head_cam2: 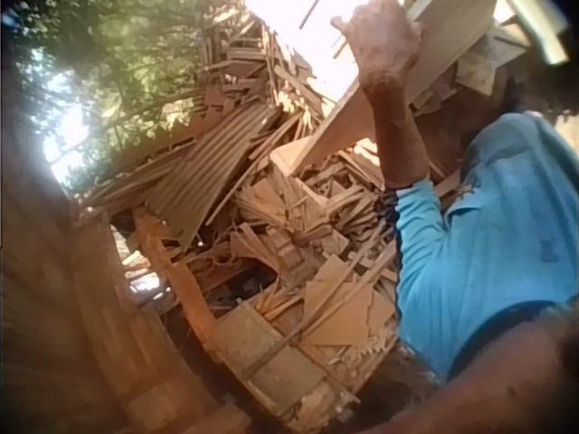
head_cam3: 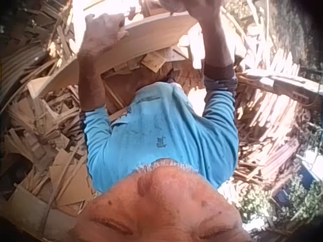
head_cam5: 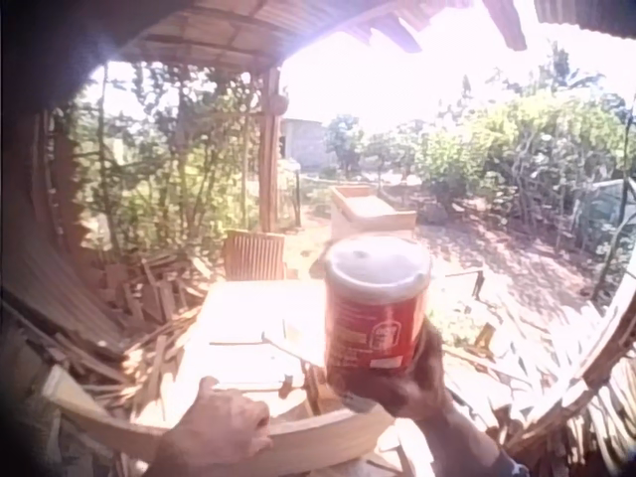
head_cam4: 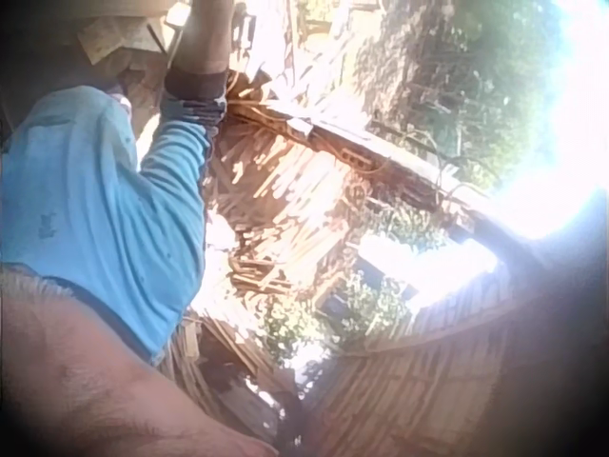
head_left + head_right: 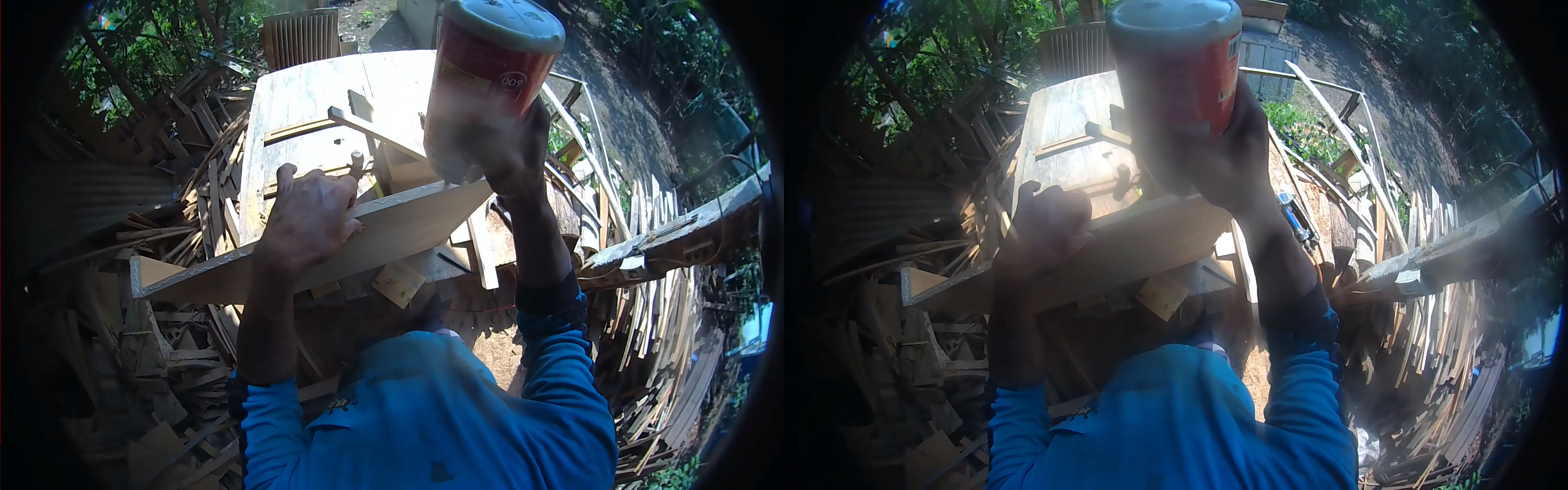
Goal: The person applies glue to the edges of wooden boards, aligns them together, and secures them using a nail gun. They rotate the structure to attach additional boards and use a hammer to drive in fasteners.
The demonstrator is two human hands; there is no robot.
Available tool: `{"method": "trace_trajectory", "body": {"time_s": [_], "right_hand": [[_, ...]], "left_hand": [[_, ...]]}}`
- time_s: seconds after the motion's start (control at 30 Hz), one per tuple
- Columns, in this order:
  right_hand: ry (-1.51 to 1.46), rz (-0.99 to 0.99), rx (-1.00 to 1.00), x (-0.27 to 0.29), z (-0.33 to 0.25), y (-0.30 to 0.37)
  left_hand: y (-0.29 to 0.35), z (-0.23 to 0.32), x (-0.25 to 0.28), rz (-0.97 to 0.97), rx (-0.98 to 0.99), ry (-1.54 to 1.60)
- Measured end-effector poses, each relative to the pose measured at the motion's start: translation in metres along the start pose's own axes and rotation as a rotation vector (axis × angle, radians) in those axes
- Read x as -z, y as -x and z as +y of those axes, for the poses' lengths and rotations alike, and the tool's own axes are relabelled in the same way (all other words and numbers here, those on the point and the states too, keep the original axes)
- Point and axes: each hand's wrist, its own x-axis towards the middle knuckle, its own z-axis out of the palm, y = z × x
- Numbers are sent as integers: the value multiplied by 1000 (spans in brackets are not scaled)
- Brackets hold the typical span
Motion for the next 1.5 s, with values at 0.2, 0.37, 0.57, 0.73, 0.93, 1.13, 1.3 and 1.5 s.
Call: {"method": "trace_trajectory", "body": {"time_s": [0.2,0.37,0.57,0.73,0.93,1.13,1.3,1.5], "right_hand": [[74,31,67,14,1,4],[86,43,-76,31,4,-1],[88,16,-11,45,15,-5],[147,61,-47,59,12,-5],[204,44,192,61,7,-8],[228,-20,48,74,-3,-13],[190,-61,192,75,3,-17],[538,-48,335,73,9,-22]], "left_hand": [[-13,12,-4,12,-59,-58],[-13,15,-7,23,-46,-21],[-7,15,-10,92,-14,9],[-10,15,-15,183,-66,-24],[-8,23,-3,100,38,31],[-4,32,-3,191,75,19],[-4,28,-8,206,97,57],[-3,28,-11,264,73,70]]}}
